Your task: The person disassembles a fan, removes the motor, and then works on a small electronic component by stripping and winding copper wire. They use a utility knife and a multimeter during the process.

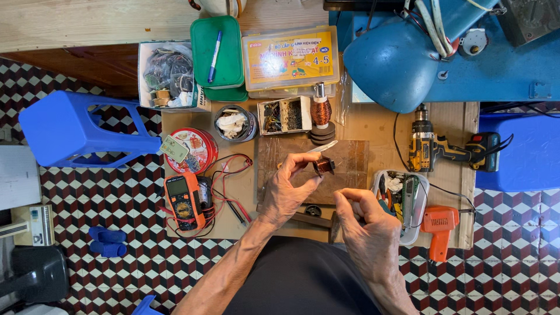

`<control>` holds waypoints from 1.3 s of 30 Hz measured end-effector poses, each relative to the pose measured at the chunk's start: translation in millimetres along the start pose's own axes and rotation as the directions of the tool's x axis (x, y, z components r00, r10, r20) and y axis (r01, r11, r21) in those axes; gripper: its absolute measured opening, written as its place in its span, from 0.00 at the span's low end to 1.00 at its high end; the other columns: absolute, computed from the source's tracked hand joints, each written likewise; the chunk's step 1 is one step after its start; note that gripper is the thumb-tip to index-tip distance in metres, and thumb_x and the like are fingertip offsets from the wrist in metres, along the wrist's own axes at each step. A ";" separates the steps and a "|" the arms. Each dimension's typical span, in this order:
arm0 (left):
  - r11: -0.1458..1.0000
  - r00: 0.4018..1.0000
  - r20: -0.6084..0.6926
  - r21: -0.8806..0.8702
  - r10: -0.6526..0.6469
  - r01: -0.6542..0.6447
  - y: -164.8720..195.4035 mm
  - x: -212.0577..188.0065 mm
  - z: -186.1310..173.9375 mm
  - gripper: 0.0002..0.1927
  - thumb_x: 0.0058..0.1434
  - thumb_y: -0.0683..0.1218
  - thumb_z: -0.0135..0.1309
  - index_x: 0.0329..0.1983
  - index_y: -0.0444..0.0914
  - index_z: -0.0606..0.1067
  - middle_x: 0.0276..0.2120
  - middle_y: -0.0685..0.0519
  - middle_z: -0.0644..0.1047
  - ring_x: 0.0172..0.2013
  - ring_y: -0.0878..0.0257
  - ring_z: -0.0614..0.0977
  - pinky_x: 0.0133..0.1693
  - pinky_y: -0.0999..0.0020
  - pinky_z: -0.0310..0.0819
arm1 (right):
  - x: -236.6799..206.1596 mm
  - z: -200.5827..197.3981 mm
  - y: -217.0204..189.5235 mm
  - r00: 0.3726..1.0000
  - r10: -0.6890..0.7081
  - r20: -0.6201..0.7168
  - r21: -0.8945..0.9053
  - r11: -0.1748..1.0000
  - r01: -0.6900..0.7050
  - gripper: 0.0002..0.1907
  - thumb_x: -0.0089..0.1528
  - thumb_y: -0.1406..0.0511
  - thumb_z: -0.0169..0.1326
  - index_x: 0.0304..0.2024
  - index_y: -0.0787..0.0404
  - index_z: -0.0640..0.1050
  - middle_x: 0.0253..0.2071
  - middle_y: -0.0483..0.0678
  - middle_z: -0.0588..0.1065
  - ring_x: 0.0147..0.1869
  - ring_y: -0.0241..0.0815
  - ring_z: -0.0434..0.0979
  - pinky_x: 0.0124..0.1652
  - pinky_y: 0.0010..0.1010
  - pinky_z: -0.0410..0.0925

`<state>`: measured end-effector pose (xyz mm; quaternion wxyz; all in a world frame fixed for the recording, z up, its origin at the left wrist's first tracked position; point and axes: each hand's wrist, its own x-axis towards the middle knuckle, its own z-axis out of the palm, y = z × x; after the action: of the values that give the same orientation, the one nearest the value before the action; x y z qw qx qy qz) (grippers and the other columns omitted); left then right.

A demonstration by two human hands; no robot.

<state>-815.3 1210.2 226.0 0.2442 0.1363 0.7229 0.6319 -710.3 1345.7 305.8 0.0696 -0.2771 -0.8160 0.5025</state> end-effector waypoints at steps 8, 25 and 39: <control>0.936 0.964 0.208 -0.277 -0.163 0.218 -17.5 15.7 -4.0 0.25 0.62 0.42 0.61 0.62 0.34 0.71 0.54 0.48 0.80 0.56 0.63 0.80 0.61 0.67 0.74 | 55.9 -11.0 -7.1 0.965 -0.243 0.093 -0.199 0.945 0.258 0.07 0.67 0.67 0.57 0.46 0.64 0.80 0.27 0.47 0.79 0.25 0.30 0.76 0.21 0.23 0.69; 0.911 0.921 0.370 -0.327 -0.124 0.253 -27.6 7.2 -0.7 0.28 0.65 0.43 0.60 0.68 0.35 0.70 0.57 0.51 0.78 0.58 0.66 0.79 0.61 0.70 0.74 | 102.8 -13.1 18.0 0.905 -0.424 -0.034 -0.226 0.885 0.407 0.05 0.68 0.70 0.59 0.46 0.67 0.80 0.40 0.53 0.80 0.37 0.41 0.81 0.36 0.30 0.71; 0.884 0.903 0.411 -0.368 -0.123 0.288 -10.0 1.8 -3.0 0.26 0.66 0.42 0.58 0.68 0.36 0.70 0.59 0.51 0.77 0.60 0.65 0.78 0.63 0.68 0.73 | 84.8 -23.0 -0.7 0.909 -0.413 -0.053 -0.196 0.897 0.396 0.05 0.69 0.69 0.59 0.46 0.65 0.79 0.35 0.49 0.78 0.33 0.35 0.77 0.32 0.27 0.69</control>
<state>-817.3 1206.9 216.0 0.4684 0.1200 0.5198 0.7043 -772.5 1407.7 303.6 0.1852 -0.1297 -0.8938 0.3874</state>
